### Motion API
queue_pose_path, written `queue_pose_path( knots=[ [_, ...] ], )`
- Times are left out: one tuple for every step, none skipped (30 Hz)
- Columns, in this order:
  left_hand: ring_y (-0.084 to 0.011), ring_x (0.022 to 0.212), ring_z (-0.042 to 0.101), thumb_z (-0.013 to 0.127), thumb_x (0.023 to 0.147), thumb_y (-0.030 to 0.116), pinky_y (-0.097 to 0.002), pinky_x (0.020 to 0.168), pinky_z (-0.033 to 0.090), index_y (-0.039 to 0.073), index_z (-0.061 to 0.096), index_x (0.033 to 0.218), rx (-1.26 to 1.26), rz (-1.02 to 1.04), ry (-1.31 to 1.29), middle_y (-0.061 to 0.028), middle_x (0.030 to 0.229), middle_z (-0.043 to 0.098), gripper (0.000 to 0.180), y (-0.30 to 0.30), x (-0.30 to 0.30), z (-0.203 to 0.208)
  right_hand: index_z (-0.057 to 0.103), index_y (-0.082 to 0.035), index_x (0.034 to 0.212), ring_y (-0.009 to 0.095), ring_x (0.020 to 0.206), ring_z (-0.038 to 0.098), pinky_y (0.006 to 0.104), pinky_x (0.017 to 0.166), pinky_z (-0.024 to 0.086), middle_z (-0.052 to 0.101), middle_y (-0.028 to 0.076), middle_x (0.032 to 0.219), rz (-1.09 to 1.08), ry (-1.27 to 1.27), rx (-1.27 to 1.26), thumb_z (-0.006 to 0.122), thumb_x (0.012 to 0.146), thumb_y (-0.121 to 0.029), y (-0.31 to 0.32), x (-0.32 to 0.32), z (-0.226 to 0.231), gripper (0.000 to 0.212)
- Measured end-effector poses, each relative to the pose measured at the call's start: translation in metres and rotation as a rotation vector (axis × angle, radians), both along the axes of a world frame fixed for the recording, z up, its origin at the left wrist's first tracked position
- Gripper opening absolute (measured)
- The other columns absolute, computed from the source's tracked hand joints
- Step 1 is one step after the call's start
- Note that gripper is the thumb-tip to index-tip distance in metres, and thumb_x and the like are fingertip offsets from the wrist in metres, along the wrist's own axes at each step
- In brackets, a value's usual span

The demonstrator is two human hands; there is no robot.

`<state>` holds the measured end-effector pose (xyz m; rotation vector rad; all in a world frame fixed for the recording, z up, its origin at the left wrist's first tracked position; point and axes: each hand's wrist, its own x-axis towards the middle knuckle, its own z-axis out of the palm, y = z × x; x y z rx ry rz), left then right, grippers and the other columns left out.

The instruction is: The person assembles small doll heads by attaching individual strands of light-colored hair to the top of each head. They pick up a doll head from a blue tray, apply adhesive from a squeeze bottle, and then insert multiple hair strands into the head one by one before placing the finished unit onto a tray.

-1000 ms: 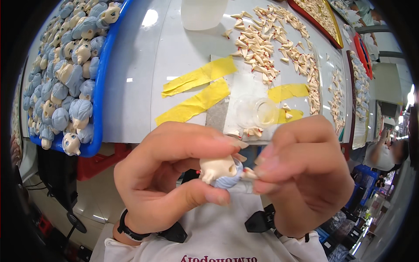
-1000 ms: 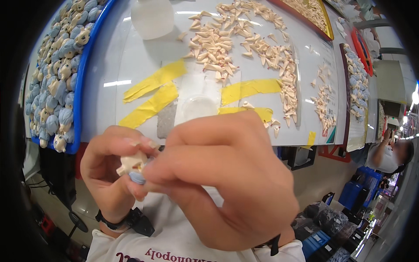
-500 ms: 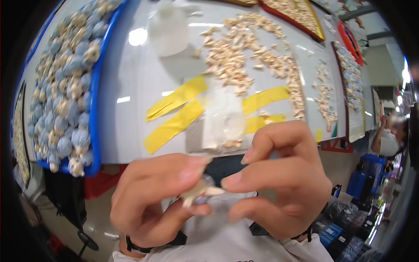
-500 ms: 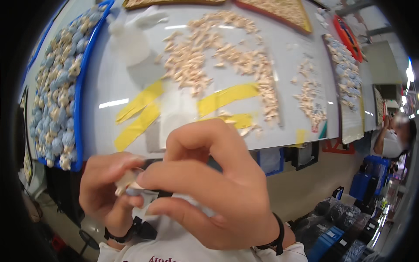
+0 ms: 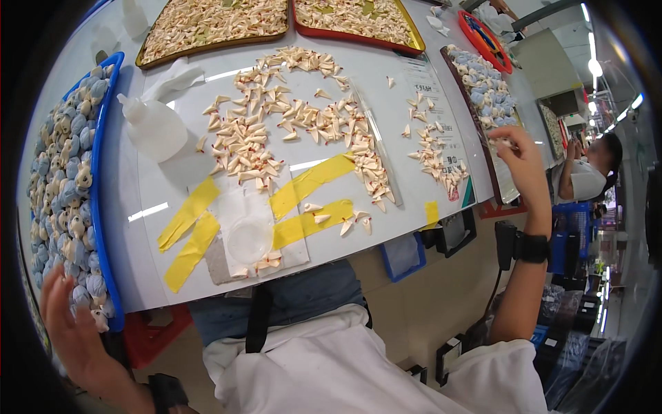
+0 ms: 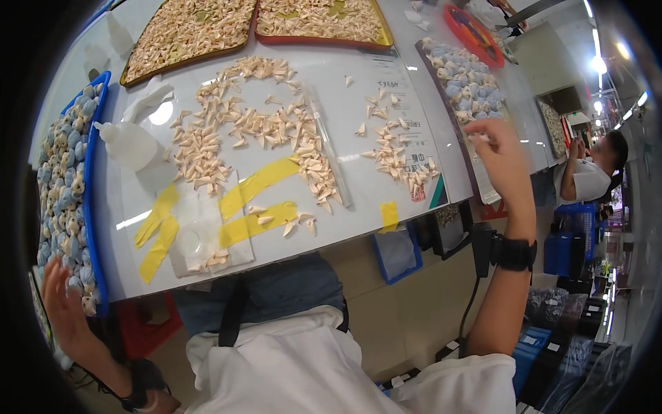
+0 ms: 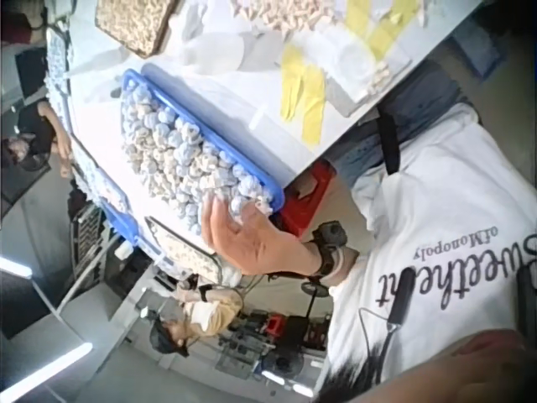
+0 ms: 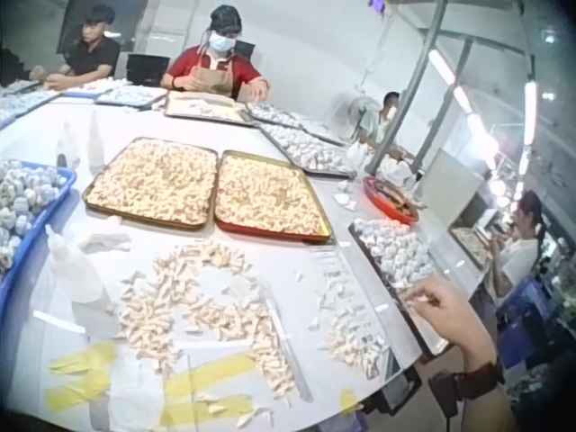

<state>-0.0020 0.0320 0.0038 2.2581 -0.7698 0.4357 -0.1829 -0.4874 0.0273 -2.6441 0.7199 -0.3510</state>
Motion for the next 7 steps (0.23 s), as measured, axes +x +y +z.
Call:
queue_pose_path(
  knots=[
    [-0.0274, 0.118, 0.043, 0.045, 0.088, 0.005, -0.0390, 0.099, 0.034, -0.008, 0.047, 0.117, 0.005, 0.038, 0.005, -0.0192, 0.125, 0.046, 0.032, 0.009, 0.006, 0.003, 0.059, -0.004, 0.095, 0.016, 0.084, 0.052, 0.0236, 0.072, 0.043, 0.054, 0.007, 0.096, 0.068, 0.087, -0.113, 0.052, 0.078, 0.000, -0.006, 0.001, -0.003, 0.019],
    [-0.0267, 0.119, 0.042, 0.045, 0.089, 0.005, -0.0390, 0.100, 0.033, -0.008, 0.047, 0.118, 0.028, 0.018, -0.008, -0.0181, 0.126, 0.046, 0.032, 0.022, 0.014, 0.004, 0.058, -0.005, 0.096, 0.018, 0.085, 0.053, 0.0244, 0.073, 0.043, 0.054, 0.007, 0.097, 0.052, 0.112, -0.137, 0.052, 0.078, 0.001, -0.007, 0.002, -0.002, 0.021],
    [-0.0260, 0.120, 0.041, 0.044, 0.089, 0.006, -0.0390, 0.100, 0.032, -0.008, 0.046, 0.118, 0.054, 0.002, -0.025, -0.0170, 0.127, 0.046, 0.032, 0.037, 0.022, 0.006, 0.058, -0.005, 0.097, 0.019, 0.087, 0.053, 0.0251, 0.074, 0.044, 0.053, 0.008, 0.099, 0.039, 0.131, -0.158, 0.052, 0.077, 0.002, -0.009, 0.005, -0.002, 0.022],
    [-0.0254, 0.121, 0.040, 0.044, 0.089, 0.006, -0.0390, 0.101, 0.032, -0.008, 0.046, 0.119, 0.075, -0.018, -0.037, -0.0160, 0.128, 0.045, 0.033, 0.044, 0.026, 0.008, 0.058, -0.006, 0.098, 0.021, 0.088, 0.053, 0.0259, 0.076, 0.044, 0.053, 0.008, 0.100, 0.023, 0.156, -0.184, 0.052, 0.077, 0.003, -0.010, 0.007, -0.002, 0.024],
    [-0.0250, 0.116, 0.043, 0.046, 0.089, 0.006, -0.0376, 0.097, 0.034, -0.007, 0.047, 0.118, 0.067, 0.044, -0.025, -0.0157, 0.124, 0.047, 0.032, 0.046, 0.028, 0.013, 0.057, -0.006, 0.099, 0.022, 0.090, 0.054, 0.0273, 0.078, 0.044, 0.053, 0.008, 0.101, 0.011, 0.142, -0.190, 0.052, 0.076, 0.003, -0.014, 0.006, -0.003, 0.025],
    [-0.0246, 0.112, 0.045, 0.047, 0.089, 0.007, -0.0362, 0.094, 0.037, -0.007, 0.048, 0.117, 0.057, 0.104, -0.010, -0.0155, 0.120, 0.049, 0.031, 0.046, 0.030, 0.017, 0.057, -0.006, 0.100, 0.022, 0.093, 0.054, 0.0288, 0.081, 0.044, 0.053, 0.009, 0.102, -0.003, 0.131, -0.198, 0.053, 0.075, 0.004, -0.020, 0.003, -0.005, 0.026],
    [-0.0242, 0.108, 0.048, 0.049, 0.089, 0.007, -0.0349, 0.090, 0.039, -0.007, 0.049, 0.115, 0.046, 0.164, 0.005, -0.0152, 0.117, 0.050, 0.030, 0.045, 0.032, 0.022, 0.056, -0.006, 0.101, 0.023, 0.095, 0.055, 0.0302, 0.083, 0.044, 0.054, 0.009, 0.102, -0.016, 0.119, -0.206, 0.054, 0.075, 0.004, -0.023, 0.001, -0.005, 0.028]
  ],
)
